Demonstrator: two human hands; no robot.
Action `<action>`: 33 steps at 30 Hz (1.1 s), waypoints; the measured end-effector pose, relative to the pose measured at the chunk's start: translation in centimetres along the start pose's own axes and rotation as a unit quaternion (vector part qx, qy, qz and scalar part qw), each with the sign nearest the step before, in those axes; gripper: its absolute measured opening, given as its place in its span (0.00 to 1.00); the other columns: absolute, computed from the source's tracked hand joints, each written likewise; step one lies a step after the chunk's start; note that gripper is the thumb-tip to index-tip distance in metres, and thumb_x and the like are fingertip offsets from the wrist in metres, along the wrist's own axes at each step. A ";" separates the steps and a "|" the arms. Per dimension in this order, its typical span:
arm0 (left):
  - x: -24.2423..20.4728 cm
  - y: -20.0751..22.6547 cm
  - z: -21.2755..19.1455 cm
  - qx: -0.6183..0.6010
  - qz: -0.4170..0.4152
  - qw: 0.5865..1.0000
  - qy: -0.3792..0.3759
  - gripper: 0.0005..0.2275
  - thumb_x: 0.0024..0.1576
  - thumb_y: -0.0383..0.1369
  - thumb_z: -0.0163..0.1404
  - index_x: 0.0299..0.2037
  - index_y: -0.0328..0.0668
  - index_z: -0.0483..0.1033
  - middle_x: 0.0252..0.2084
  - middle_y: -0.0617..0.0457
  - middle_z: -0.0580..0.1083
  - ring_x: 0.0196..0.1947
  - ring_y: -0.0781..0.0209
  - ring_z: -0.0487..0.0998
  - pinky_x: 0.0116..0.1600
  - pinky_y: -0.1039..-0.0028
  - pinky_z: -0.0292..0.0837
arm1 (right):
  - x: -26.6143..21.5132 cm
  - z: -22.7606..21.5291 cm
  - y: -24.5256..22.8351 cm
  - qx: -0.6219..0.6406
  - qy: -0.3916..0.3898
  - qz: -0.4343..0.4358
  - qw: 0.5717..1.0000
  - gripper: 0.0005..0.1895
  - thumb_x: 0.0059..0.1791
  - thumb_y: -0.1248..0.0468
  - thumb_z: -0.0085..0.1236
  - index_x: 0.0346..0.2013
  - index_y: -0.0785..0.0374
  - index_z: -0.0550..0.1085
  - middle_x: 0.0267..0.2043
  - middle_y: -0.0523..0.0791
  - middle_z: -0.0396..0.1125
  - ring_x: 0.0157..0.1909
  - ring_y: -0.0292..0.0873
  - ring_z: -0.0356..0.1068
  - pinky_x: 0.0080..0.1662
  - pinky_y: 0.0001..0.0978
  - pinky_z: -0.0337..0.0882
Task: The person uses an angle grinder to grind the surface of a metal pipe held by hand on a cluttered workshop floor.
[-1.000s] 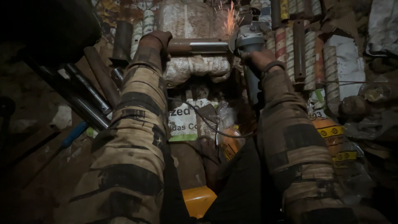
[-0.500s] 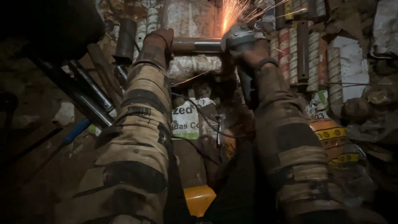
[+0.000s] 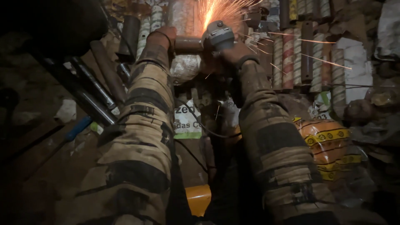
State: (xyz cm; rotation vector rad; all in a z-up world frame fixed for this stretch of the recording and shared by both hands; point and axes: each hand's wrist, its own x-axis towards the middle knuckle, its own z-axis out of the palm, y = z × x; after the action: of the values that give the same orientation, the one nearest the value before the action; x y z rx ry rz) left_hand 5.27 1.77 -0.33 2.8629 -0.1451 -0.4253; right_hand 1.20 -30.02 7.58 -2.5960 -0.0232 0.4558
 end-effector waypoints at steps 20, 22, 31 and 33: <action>-2.6 1.2 -1.7 0.005 -0.010 1.000 -0.009 0.20 0.55 0.29 0.60 0.57 0.38 0.73 0.59 0.32 0.72 0.59 0.32 0.73 0.57 0.47 0.74 | -1.4 -2.1 2.2 0.083 -0.014 0.061 0.995 0.29 0.43 0.45 0.66 0.47 0.65 0.78 0.47 0.54 0.76 0.45 0.48 0.75 0.46 0.41 0.73; -3.6 1.6 -2.8 0.018 -0.007 1.000 -0.016 0.22 0.53 0.29 0.62 0.57 0.37 0.73 0.59 0.32 0.72 0.59 0.32 0.73 0.57 0.47 0.74 | -3.6 -3.7 2.8 0.295 0.008 -0.009 0.955 0.26 0.39 0.53 0.67 0.47 0.63 0.77 0.46 0.52 0.74 0.41 0.46 0.75 0.42 0.41 0.75; -2.8 1.6 -2.7 0.037 0.001 0.998 -0.047 0.22 0.51 0.32 0.65 0.55 0.36 0.76 0.57 0.34 0.74 0.58 0.36 0.75 0.56 0.49 0.76 | -5.5 -9.4 10.4 0.077 0.083 0.133 0.985 0.62 0.35 0.55 0.75 0.75 0.66 0.49 0.64 0.60 0.63 0.58 0.59 0.68 0.52 0.48 0.73; -2.8 1.3 -2.9 0.050 -0.007 0.996 -0.074 0.21 0.51 0.33 0.65 0.54 0.35 0.77 0.56 0.35 0.75 0.56 0.36 0.76 0.56 0.48 0.76 | -3.5 -8.5 11.9 0.029 0.106 0.116 0.987 0.61 0.36 0.50 0.79 0.68 0.78 0.52 0.64 0.65 0.59 0.59 0.62 0.65 0.54 0.48 0.70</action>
State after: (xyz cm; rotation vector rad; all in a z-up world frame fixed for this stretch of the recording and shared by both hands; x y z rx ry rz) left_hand 3.33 1.52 3.44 2.9313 -0.1771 -0.6503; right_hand -0.19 -44.83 9.89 -2.5866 0.3637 0.2532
